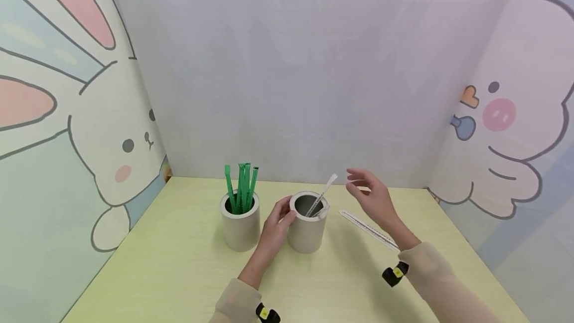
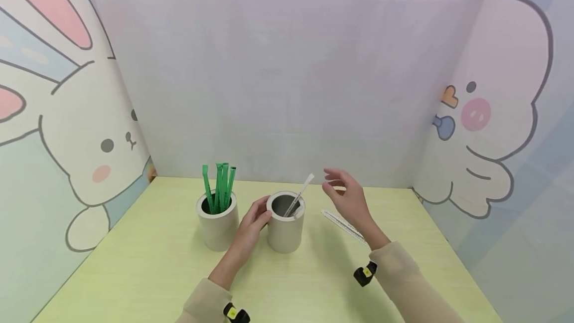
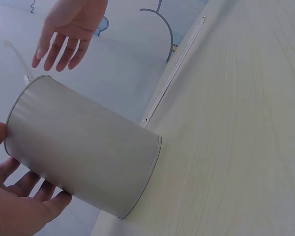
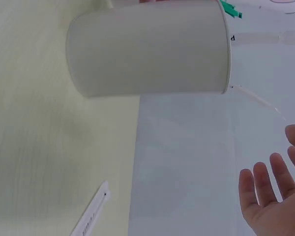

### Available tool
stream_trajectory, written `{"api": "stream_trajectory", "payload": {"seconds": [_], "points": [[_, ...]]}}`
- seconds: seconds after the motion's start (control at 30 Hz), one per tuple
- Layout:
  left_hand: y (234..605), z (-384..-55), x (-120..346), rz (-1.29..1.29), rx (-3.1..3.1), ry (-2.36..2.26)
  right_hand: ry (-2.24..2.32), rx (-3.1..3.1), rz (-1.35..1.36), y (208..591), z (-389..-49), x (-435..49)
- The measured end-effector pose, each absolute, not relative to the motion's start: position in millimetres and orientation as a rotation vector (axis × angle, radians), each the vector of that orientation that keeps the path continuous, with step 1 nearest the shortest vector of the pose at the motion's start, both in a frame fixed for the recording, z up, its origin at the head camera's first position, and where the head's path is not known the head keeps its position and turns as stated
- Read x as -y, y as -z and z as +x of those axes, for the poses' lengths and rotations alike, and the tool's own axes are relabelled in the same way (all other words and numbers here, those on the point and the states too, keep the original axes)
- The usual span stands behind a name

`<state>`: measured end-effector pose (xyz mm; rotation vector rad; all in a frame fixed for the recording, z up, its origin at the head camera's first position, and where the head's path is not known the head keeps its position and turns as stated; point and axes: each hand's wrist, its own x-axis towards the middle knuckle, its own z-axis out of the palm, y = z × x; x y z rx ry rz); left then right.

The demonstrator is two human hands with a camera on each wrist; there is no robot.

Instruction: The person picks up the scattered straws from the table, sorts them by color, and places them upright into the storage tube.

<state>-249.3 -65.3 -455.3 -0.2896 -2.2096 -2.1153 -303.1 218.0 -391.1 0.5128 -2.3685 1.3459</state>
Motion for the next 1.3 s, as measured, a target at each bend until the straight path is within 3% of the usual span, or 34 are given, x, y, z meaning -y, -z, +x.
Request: {"api": "stream_trajectory", "payload": {"seconds": [0.47,0.97,1.3], "points": [[459.8,-250.8,67.8,-0.281,2.227,2.108,-0.849,2.707,0.736,423.9,-291.2,-269.3],[457.7,-252.0,66.0,-0.253,2.235,2.106,-0.721,2.810,0.753,464.5,-297.1,-280.9],[457.9,-253.1,65.3,-0.261,2.237,2.100,-0.701,2.874,0.628,477.4,-301.3,-279.4]]}}
